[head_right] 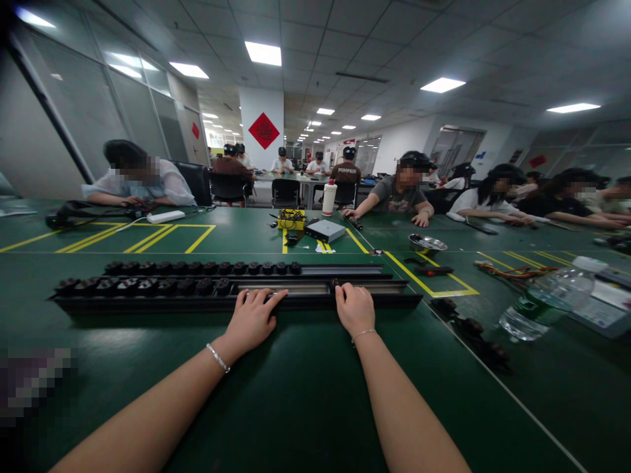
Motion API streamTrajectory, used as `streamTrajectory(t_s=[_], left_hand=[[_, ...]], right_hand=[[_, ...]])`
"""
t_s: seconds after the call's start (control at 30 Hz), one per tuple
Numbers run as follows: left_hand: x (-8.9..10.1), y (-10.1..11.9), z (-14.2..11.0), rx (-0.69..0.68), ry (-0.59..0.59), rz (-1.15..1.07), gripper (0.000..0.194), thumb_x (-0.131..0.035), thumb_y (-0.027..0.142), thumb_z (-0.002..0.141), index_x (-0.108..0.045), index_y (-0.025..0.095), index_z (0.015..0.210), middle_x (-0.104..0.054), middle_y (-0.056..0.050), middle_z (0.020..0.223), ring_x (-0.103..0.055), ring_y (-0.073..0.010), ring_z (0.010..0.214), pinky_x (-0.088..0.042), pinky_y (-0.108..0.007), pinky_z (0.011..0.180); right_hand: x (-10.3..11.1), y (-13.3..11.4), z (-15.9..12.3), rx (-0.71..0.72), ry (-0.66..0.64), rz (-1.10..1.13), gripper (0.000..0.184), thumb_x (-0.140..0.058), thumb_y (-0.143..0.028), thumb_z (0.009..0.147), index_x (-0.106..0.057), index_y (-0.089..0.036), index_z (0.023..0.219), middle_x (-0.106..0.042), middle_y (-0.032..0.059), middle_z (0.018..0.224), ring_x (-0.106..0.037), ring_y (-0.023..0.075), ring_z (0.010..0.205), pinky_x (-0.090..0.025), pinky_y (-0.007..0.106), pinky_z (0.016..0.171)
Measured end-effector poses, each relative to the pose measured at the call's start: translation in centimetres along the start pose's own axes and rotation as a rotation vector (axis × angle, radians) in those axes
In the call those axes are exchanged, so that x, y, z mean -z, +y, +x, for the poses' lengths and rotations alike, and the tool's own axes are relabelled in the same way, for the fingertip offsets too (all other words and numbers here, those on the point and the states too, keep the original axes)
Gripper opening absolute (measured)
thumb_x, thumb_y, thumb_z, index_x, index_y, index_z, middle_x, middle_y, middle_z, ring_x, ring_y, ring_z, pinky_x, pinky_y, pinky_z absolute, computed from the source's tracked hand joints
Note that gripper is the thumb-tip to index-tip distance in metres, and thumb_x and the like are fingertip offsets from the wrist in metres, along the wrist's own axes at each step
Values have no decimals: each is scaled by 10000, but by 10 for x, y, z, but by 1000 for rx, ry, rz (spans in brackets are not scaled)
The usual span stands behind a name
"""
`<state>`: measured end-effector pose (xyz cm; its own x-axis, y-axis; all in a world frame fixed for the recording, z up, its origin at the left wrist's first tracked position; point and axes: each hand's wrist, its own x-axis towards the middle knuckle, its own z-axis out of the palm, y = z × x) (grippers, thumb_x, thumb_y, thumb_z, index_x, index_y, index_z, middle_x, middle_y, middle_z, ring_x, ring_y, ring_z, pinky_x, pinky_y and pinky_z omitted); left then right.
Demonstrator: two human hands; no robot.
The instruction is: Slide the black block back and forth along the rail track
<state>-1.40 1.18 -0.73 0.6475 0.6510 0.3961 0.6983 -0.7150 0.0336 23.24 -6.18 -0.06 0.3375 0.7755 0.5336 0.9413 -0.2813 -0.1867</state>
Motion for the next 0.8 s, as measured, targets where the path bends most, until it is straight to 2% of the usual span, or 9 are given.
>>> streamTrajectory(t_s=[0.43,0.8], left_hand=[[1,1,0,-6,5,10,627,-527,221,781,-366,361,1371,-530,-49,1251,-462,-250,1133,-237,-467,1022],[3,1,0,2,-17,0,624,-510,219,789,-357,361,1376,-520,-52,1274,-455,-253,1154,-228,-475,1034]], right_hand=[[-3,3,0,4,15,-65,380,-304,-364,943,-532,-207,683,-614,49,662,-541,187,702,-300,302,713],[-3,4,0,0,28,-34,375,-301,-351,940,-522,-214,670,-609,47,654,-534,186,686,-306,303,704]])
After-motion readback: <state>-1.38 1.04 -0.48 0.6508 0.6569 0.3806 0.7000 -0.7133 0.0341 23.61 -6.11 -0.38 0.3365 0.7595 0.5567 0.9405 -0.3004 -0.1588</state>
